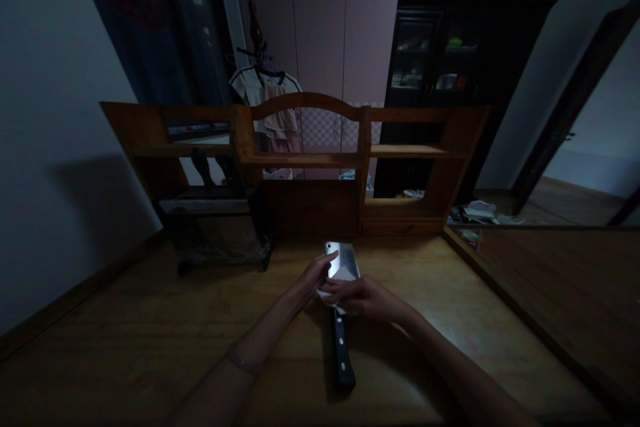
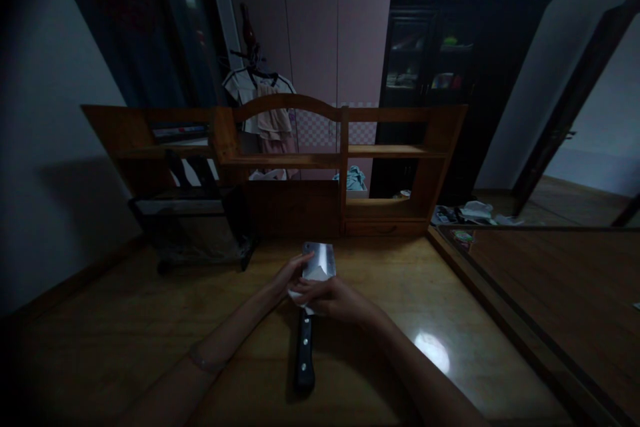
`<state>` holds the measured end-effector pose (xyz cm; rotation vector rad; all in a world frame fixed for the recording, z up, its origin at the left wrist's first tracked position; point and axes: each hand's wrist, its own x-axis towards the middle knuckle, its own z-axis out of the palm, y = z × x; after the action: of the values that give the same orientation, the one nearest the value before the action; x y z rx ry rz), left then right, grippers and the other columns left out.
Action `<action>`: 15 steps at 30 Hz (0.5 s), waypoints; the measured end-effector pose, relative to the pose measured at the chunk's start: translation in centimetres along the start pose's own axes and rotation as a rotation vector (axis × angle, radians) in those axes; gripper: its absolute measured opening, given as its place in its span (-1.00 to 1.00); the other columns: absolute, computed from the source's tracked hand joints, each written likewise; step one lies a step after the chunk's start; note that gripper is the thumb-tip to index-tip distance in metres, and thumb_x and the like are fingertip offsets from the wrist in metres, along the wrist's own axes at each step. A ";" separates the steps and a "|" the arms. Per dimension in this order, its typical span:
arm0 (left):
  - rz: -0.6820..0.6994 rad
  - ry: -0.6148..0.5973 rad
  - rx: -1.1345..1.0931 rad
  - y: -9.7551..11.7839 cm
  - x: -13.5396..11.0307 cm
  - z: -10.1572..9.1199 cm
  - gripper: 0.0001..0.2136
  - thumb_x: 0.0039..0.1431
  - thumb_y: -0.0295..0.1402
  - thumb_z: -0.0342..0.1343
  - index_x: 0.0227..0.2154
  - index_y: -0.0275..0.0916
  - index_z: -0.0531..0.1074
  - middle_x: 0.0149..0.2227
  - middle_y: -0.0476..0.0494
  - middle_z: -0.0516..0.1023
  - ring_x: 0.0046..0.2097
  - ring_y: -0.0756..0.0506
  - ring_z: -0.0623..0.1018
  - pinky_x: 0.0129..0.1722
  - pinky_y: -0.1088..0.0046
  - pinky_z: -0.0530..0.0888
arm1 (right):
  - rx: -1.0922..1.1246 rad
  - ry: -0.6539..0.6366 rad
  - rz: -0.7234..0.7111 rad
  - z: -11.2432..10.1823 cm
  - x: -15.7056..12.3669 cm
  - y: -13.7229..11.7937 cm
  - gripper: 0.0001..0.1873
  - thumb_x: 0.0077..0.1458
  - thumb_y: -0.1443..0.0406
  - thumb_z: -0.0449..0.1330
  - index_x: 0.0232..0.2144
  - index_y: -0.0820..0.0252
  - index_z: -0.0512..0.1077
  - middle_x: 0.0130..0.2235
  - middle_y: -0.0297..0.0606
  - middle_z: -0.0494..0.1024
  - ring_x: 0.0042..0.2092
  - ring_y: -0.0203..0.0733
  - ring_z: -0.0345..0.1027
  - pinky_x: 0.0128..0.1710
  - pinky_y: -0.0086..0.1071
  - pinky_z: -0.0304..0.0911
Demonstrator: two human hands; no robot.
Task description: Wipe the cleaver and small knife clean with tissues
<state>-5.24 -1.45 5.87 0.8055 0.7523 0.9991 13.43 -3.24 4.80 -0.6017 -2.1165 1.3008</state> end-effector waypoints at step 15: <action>-0.050 0.045 0.030 -2.2 5.7 -0.8 -0.84 0.07 -0.34 0.22 -0.36 -0.36 0.52 -0.42 -0.19 0.61 -0.35 -0.13 0.58 -0.30 0.45 0.45 | -0.342 0.266 0.064 -1.6 -0.9 3.7 -0.57 0.20 0.09 0.15 0.08 0.05 0.43 0.19 -0.20 0.35 0.16 0.08 0.30 0.15 -0.06 0.20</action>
<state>-2.96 3.28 2.63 0.7887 0.8239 0.9657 15.48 -1.25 1.82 -0.9360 -2.1189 0.8371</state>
